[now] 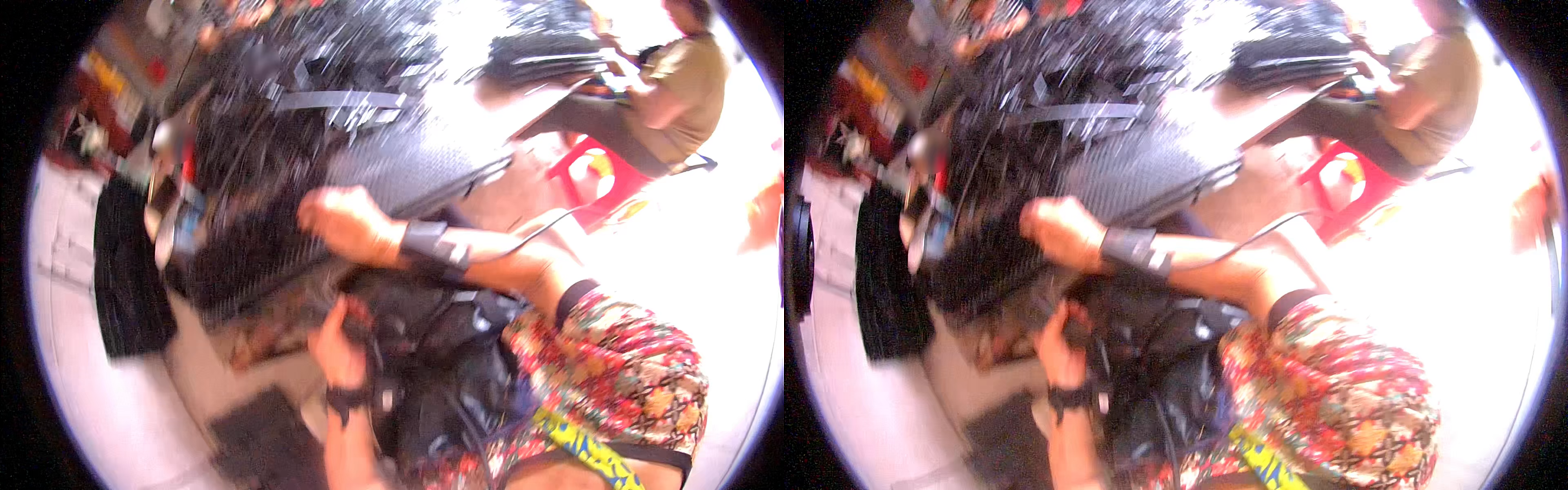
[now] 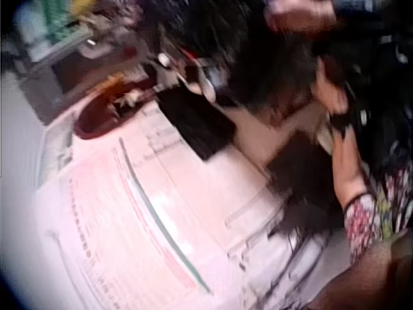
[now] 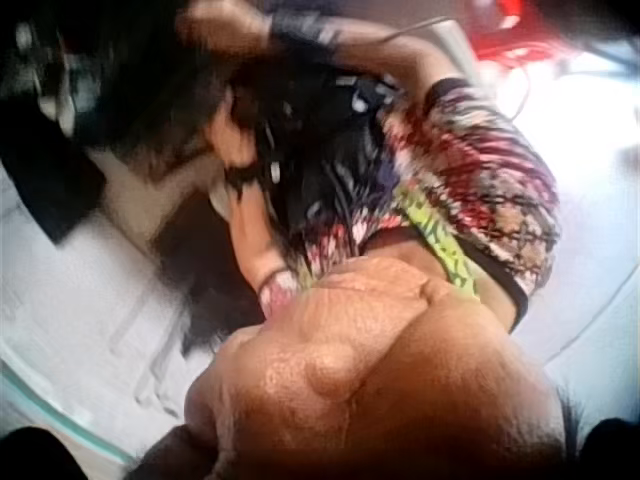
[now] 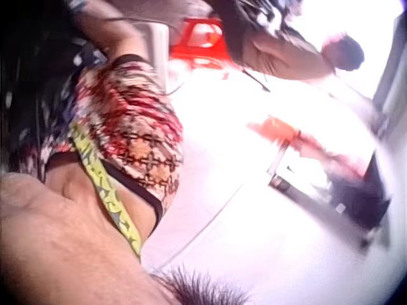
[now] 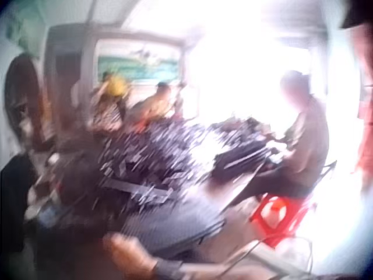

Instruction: The person inserts black plastic hanger pieces one by one into the holes of a metal grid plate to assemble them.

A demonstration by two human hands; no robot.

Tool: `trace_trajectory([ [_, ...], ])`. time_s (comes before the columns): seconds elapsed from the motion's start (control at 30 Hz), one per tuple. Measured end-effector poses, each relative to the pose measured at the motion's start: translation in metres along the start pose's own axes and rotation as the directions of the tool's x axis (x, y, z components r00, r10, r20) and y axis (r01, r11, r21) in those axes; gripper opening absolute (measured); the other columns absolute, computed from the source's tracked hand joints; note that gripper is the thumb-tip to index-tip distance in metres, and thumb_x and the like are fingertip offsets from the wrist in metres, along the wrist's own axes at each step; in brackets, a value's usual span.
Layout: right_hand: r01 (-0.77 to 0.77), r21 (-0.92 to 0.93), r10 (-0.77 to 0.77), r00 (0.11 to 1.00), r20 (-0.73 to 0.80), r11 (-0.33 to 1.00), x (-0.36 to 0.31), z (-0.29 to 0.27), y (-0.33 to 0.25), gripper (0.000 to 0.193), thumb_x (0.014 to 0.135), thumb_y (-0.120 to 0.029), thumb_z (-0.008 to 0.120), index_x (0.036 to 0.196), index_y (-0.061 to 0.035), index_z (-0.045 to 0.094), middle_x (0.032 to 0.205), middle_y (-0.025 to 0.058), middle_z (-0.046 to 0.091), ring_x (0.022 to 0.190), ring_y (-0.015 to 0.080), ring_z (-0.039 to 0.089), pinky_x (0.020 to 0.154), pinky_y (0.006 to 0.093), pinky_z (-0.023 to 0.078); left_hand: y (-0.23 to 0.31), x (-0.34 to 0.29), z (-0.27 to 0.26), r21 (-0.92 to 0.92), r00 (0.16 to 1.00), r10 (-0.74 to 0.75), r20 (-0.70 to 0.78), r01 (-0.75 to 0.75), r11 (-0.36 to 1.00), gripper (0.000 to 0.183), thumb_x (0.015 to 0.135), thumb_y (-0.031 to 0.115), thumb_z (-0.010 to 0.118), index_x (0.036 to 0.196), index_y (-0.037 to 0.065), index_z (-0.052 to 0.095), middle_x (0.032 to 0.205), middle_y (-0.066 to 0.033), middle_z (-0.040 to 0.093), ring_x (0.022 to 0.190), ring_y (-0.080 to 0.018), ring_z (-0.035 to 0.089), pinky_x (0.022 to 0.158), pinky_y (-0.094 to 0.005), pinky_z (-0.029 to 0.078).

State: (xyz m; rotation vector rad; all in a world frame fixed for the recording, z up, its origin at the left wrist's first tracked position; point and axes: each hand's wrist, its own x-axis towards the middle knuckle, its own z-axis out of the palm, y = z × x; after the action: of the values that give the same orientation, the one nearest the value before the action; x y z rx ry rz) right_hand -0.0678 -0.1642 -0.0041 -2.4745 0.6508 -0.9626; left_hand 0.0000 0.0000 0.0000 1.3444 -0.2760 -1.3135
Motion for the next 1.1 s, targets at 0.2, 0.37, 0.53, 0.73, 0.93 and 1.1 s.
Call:
trace_trajectory([
  [0.2,0.179,0.173,-0.132,0.958,-0.256,0.968,0.066,0.004,0.019,0.015,0.066,-0.002,0.051,0.081,-0.0025,0.054,0.073,0.0121,0.055,0.066,0.0298,0.057,0.058,0.0354,0.048,0.039,0.044,0.007,0.019,0.977,0.204,0.064,-0.205,0.979,0.016,0.081,0.015,0.050,0.075,0.001,0.056,0.068,-0.0037,0.053,0.064,-0.0133,0.050,0.059,-0.0251,0.041],
  [0.37,0.145,0.056,-0.138,0.985,-0.103,0.988,0.072,0.005,0.011,0.011,0.057,-0.003,0.053,0.067,0.0005,0.051,0.066,0.0162,0.055,0.067,0.0340,0.056,0.056,0.0405,0.046,0.014,0.080,-0.017,-0.050,0.996,0.086,0.038,-0.084,0.995,0.017,0.080,0.017,0.056,0.079,-0.001,0.059,0.067,-0.0067,0.058,0.060,-0.0122,0.054,0.054,-0.0220,0.045],
  [0.53,0.194,-0.080,-0.183,0.975,0.124,0.978,0.091,-0.009,-0.012,0.012,0.055,-0.005,0.057,0.065,0.0011,0.055,0.062,0.0162,0.056,0.064,0.0326,0.057,0.056,0.0383,0.047,0.021,0.058,-0.010,0.129,0.950,0.302,0.080,-0.310,0.942,0.023,0.083,0.016,0.051,0.087,-0.006,0.057,0.073,-0.0072,0.058,0.067,-0.0124,0.055,0.062,-0.0237,0.046],
  [0.73,0.245,-0.175,-0.232,0.968,0.091,0.954,0.087,-0.004,-0.009,0.007,0.056,-0.007,0.057,0.058,-0.0005,0.058,0.057,0.0150,0.056,0.057,0.0298,0.058,0.046,0.0365,0.046,0.004,0.064,-0.022,0.024,0.820,0.517,0.247,-0.538,0.843,0.029,0.084,0.019,0.048,0.096,-0.007,0.053,0.077,-0.0086,0.059,0.072,-0.0136,0.056,0.066,-0.0246,0.046],
  [0.93,0.071,-0.001,-0.071,0.997,0.031,0.997,0.051,-0.002,-0.013,0.022,0.070,-0.016,0.056,0.069,0.0053,0.052,0.057,0.0178,0.055,0.057,0.0341,0.056,0.046,0.0396,0.044,0.016,0.087,-0.038,-0.223,0.988,-0.013,0.154,0.048,0.974,0.018,0.084,0.017,0.048,0.088,0.001,0.057,0.077,-0.0105,0.059,0.070,-0.0175,0.055,0.062,-0.0288,0.047],
  [1.1,-0.222,0.399,0.120,0.957,0.265,0.890,0.020,-0.025,-0.030,0.025,0.073,-0.019,0.057,0.074,0.0062,0.056,0.065,0.0221,0.055,0.068,0.0305,0.058,0.056,0.0363,0.046,0.014,0.087,-0.036,-0.223,0.994,0.065,0.089,-0.043,0.974,0.016,0.082,0.013,0.051,0.092,0.001,0.057,0.083,-0.0092,0.059,0.074,-0.0187,0.056,0.067,-0.0291,0.047],
])
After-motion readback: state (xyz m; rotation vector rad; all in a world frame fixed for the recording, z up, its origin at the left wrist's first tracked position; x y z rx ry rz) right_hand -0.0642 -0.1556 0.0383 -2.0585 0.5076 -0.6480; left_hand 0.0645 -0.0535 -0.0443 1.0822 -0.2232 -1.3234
